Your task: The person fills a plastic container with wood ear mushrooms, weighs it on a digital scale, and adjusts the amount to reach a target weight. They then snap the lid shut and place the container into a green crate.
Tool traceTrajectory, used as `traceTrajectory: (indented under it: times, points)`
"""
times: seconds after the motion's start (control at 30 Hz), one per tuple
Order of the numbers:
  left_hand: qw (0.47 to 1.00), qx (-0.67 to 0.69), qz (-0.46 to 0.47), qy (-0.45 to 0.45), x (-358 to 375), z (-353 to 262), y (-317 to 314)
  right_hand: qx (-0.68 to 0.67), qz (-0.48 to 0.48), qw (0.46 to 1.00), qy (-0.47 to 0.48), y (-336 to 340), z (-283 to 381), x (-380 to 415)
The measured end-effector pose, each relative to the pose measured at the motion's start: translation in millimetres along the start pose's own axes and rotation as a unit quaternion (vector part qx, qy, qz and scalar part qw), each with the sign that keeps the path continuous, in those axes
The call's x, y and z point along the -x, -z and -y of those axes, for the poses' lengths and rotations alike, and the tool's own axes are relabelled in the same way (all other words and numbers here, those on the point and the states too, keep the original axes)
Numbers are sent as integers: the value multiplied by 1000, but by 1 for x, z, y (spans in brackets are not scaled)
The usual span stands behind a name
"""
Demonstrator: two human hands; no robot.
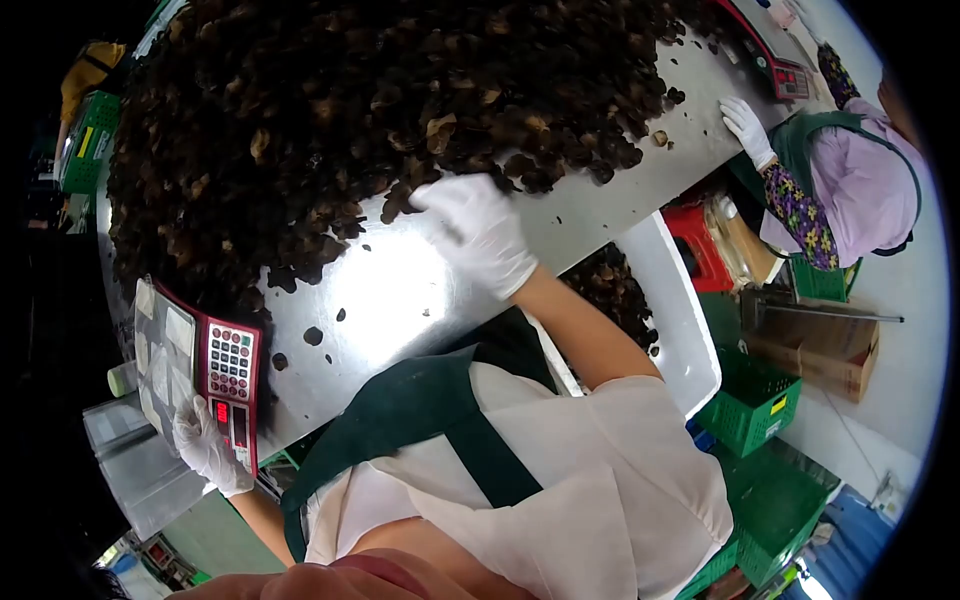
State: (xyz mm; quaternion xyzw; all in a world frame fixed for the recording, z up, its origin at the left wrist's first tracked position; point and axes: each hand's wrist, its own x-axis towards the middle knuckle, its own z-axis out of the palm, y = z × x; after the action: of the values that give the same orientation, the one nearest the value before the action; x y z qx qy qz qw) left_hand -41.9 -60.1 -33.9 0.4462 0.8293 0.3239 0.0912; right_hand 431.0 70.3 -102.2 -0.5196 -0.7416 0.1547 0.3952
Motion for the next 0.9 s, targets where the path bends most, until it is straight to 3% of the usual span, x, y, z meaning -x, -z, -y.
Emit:
traceTrajectory:
  times: [0.07, 0.1, 0.17, 0.23, 0.27, 0.3, 0.33, 0.4, 0.5, 0.57, 0.63, 0.7, 0.83, 0.87, 0.9]
  points:
    - [994, -13, -75, -83, 8, -18, -5, 82, -49, 995, -22, 16, -19, -9]
    - [994, -14, -76, -84, 13, -33, -6, 98, -77, 992, -36, 19, -26, -16]
    - [955, -104, -150, -235, 24, -67, -9, 137, -105, 985, -14, 19, -34, -41]
    - [946, -96, -156, -267, 33, -80, -20, 185, -109, 976, 28, 11, -39, -62]
    - [937, -86, -160, -298, 37, -85, -26, 235, -57, 970, 27, 6, -43, -70]
    - [954, -26, -133, -267, 42, -87, -39, 284, -5, 958, 27, 2, -44, -75]
    - [950, -27, -107, -291, 48, -93, -51, 280, -4, 959, 30, 2, -45, -76]
    - [944, -48, -45, -323, 57, -105, -76, 194, -81, 976, 59, 6, -49, -78]
    - [935, -9, 80, -346, 63, -129, -118, -69, -211, 974, -49, 26, -38, -66]
    - [919, 30, 140, -366, 66, -146, -150, -179, -203, 948, -166, 51, -38, -49]
    - [889, 82, 204, -402, 62, -168, -173, -184, -173, 940, -229, 80, -44, -26]
    - [853, 79, 220, -467, 51, -178, -201, -222, -162, 916, -292, 107, -51, 5]
    - [822, 89, 194, -528, 40, -211, -236, -151, -4, 883, -444, 174, -72, 65]
    - [815, 83, 213, -533, 35, -219, -245, -88, 43, 902, -422, 187, -68, 75]
    - [801, 69, 212, -555, 29, -232, -248, 25, 63, 942, -328, 191, -75, 86]
